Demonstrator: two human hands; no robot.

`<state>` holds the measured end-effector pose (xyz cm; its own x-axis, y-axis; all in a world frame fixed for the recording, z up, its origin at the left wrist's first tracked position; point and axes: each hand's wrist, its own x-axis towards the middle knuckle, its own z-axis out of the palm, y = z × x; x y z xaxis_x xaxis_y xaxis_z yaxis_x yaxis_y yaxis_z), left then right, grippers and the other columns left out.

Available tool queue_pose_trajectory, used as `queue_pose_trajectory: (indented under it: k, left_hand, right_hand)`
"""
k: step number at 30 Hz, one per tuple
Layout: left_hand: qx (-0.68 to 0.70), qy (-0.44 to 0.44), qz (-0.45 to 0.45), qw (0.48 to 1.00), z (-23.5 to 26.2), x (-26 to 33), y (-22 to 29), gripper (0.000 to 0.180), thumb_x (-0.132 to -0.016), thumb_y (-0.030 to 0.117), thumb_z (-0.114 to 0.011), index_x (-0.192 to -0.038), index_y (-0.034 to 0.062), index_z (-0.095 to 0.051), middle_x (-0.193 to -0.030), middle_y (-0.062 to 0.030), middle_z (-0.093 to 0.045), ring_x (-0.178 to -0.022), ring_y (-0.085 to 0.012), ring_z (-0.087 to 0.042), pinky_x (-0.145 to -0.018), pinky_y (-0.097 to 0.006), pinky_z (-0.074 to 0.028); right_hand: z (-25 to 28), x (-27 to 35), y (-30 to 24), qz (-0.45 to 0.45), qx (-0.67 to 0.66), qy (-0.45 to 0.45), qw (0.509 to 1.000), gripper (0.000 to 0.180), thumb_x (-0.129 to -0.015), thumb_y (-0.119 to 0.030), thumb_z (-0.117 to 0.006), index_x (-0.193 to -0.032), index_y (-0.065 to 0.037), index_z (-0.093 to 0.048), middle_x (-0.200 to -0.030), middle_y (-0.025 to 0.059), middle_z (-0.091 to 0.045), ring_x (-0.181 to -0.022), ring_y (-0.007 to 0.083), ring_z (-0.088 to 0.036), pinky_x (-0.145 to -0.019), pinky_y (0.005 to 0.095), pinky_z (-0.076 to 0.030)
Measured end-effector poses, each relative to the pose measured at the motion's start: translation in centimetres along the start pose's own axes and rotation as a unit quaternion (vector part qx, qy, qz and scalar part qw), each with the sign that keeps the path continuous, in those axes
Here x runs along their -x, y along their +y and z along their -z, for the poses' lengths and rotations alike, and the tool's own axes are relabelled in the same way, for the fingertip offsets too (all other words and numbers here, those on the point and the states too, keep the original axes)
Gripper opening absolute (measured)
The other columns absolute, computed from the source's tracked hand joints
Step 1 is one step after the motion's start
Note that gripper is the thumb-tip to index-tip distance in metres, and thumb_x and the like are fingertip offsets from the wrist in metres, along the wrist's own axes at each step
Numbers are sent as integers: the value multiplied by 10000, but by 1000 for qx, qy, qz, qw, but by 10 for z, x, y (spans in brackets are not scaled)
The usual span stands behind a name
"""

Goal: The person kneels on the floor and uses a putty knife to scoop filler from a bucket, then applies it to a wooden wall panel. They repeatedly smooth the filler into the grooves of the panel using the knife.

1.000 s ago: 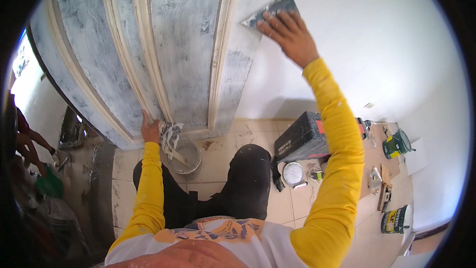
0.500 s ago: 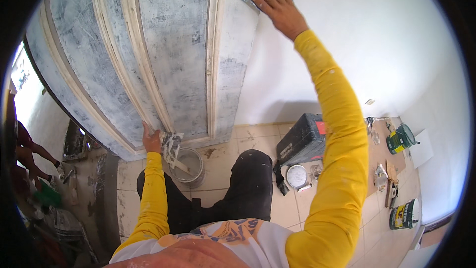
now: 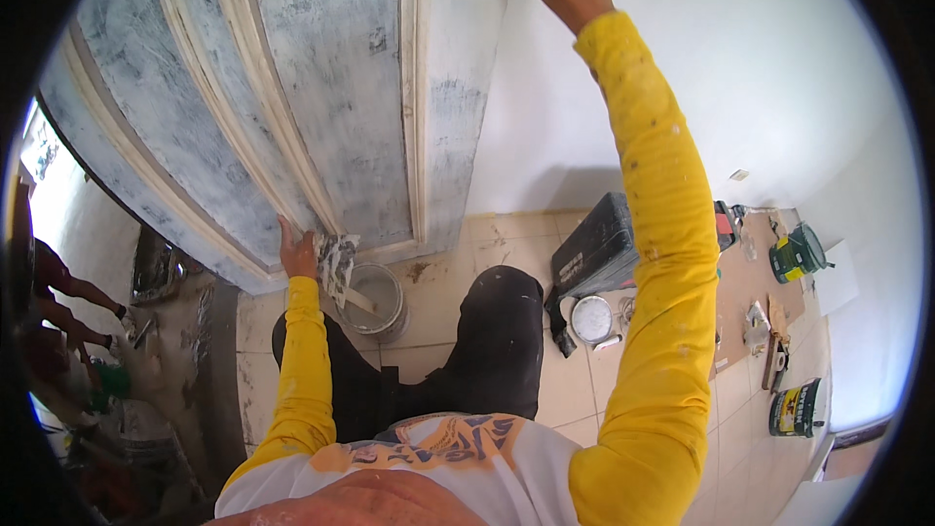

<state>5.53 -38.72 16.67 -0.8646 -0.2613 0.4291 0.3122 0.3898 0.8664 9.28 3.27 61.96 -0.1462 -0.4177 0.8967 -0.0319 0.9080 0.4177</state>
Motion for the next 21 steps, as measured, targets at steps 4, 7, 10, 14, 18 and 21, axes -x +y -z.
queue_pose_trajectory:
  k: [4,7,10,14,18,21]
  left_hand:
    - [8,-26,36,999,4,0,3,784,-862,98,-693,-1562,60,-342,-1426,-266,-552,-1204,-263,-618,-953,-297,-494]
    - [16,-77,127,989,6,-2,6,726,-898,127,-678,-1546,32,-364,-1449,-261,-533,-1271,-261,-576,-992,-297,-472]
    - [11,-21,46,999,5,-1,14,688,-954,225,-660,-1532,-9,-368,-1394,-231,-585,-1234,-240,-581,-1020,-308,-447]
    - [131,33,108,985,23,10,27,665,-981,431,-654,-1418,-53,-521,-1284,-142,-649,-1163,-195,-585,-1041,-325,-421]
    - [299,12,238,924,50,33,43,597,-966,441,-675,-1309,-45,-621,-1259,-103,-658,-1153,-193,-592,-1022,-318,-435]
    - [328,-53,232,914,70,54,54,537,-941,378,-720,-1291,-20,-634,-1224,-78,-673,-1118,-202,-622,-994,-324,-467]
  right_hand:
    - [-15,39,-33,-48,-38,-72,996,643,-816,47,-567,-1431,-138,-548,-1453,117,-555,-1304,365,-512,-1077,442,-448]
    - [-19,114,-78,-67,-54,-65,994,689,-708,52,-624,-1366,-154,-610,-1365,104,-629,-1175,371,-576,-1034,430,-463]
    - [-3,176,-109,-96,-60,-145,983,654,-725,61,-637,-1343,-155,-626,-1307,98,-667,-1182,344,-585,-1024,406,-477]
    - [38,230,-134,-261,-251,-177,915,556,-823,60,-612,-1344,-134,-618,-1298,120,-665,-1183,330,-609,-1007,403,-497]
    - [54,237,-138,-429,-327,-130,832,403,-937,-35,-586,-1338,-72,-611,-1151,205,-699,-1018,388,-679,-897,414,-543]
    - [53,206,-111,-452,-257,-160,839,396,-952,-126,-573,-1340,-53,-604,-1110,247,-694,-951,416,-681,-833,437,-545]
